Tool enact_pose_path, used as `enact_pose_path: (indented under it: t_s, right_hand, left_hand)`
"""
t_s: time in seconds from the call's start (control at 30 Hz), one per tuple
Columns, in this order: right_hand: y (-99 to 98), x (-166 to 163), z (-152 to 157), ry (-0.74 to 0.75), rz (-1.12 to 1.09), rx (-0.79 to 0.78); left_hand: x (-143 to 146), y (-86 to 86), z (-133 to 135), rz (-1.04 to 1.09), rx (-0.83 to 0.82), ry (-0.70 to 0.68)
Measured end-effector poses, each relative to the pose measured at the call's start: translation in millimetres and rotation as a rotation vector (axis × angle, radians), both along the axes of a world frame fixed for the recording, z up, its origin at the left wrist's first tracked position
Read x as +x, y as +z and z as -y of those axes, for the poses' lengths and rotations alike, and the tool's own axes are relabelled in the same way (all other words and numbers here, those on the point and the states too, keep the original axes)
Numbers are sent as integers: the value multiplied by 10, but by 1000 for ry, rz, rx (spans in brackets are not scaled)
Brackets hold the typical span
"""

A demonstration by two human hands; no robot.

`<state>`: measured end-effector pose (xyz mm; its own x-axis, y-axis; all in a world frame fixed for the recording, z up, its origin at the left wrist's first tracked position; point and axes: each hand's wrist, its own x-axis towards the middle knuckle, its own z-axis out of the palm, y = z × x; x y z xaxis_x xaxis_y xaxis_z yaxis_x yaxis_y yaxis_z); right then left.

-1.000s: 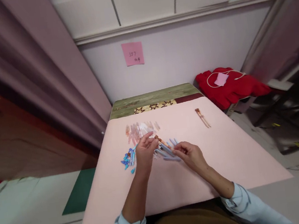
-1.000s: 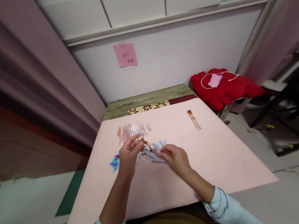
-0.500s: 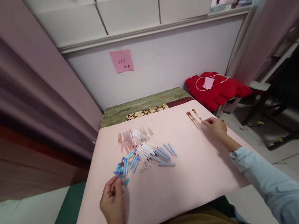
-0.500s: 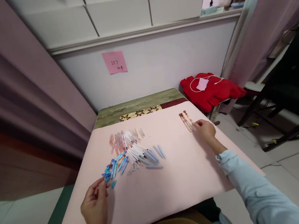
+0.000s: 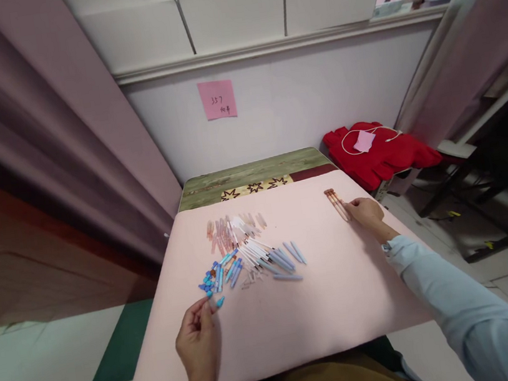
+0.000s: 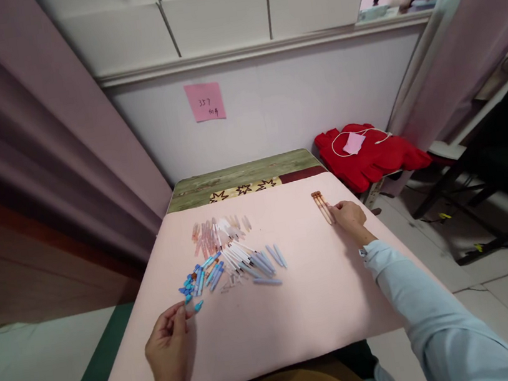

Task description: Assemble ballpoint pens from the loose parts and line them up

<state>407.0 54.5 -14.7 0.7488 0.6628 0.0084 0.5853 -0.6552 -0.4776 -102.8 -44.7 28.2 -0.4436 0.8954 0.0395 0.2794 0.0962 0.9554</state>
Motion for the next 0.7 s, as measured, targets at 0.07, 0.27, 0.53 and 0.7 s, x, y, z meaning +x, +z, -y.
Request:
enact_pose_path:
  t_s: [0.07,0.27,0.53,0.7]
  right_hand:
    - [10,-9,8,7,9,6]
    - [69,-87,97,39,31,5]
    - [27,-285,154,117,161,-37]
    - [54,-278,200,144,176,-47]
  left_hand:
    - [21,-28,-1,17,-13,-7]
    - [-4,-175,10,21,-6,-47]
    - [83,-106,20,33,5,-59]
    - [157,-150,52,27,12,-139]
